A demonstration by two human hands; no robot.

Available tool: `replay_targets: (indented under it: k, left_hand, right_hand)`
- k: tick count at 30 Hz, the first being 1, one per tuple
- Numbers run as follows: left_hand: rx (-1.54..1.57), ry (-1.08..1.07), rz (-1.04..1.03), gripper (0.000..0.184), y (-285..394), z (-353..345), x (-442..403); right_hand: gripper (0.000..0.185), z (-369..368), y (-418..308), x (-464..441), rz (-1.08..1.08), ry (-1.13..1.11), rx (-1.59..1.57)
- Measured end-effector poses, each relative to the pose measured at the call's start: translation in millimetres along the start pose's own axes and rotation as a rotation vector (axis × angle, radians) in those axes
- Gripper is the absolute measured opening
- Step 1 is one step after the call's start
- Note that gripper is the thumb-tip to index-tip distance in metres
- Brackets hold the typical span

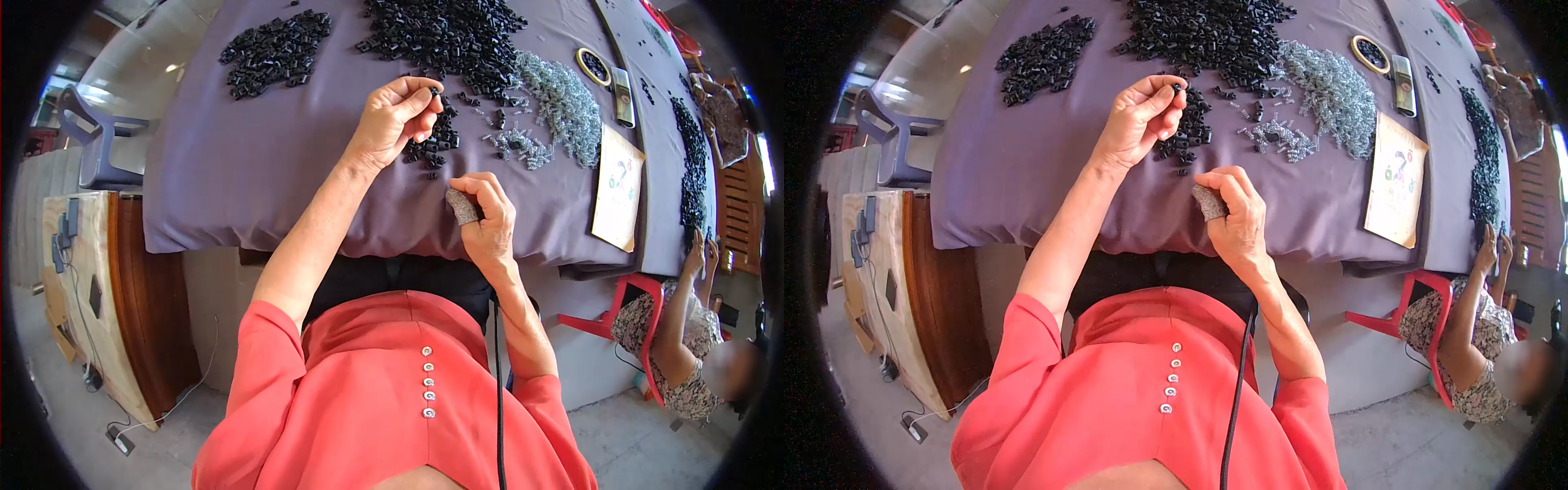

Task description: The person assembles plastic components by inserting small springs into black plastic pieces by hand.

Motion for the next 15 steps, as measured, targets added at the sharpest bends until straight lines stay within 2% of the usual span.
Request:
replay_targets:
  k: [9,15]
  left_hand:
    - [0.071,-0.071,0.080,0.015,-5,0,3]
    - [0.102,-0.084,0.087,0.014,-9,1,1]
  right_hand:
    - [0.035,-4,7,-16,-0.116,-0.051,-0.032]
    - [0.030,-17,4,-38,0.017,-0.202,0.179]
Point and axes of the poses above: each hand's wrist, its own x-axis away from the middle knuckle, its own z-axis out of the back of the hand, y = z × x, the point moved 9 cm from there along -x, towards the middle knuckle, and after that the axes turned 14 degrees about z, right-handed, at the moved point
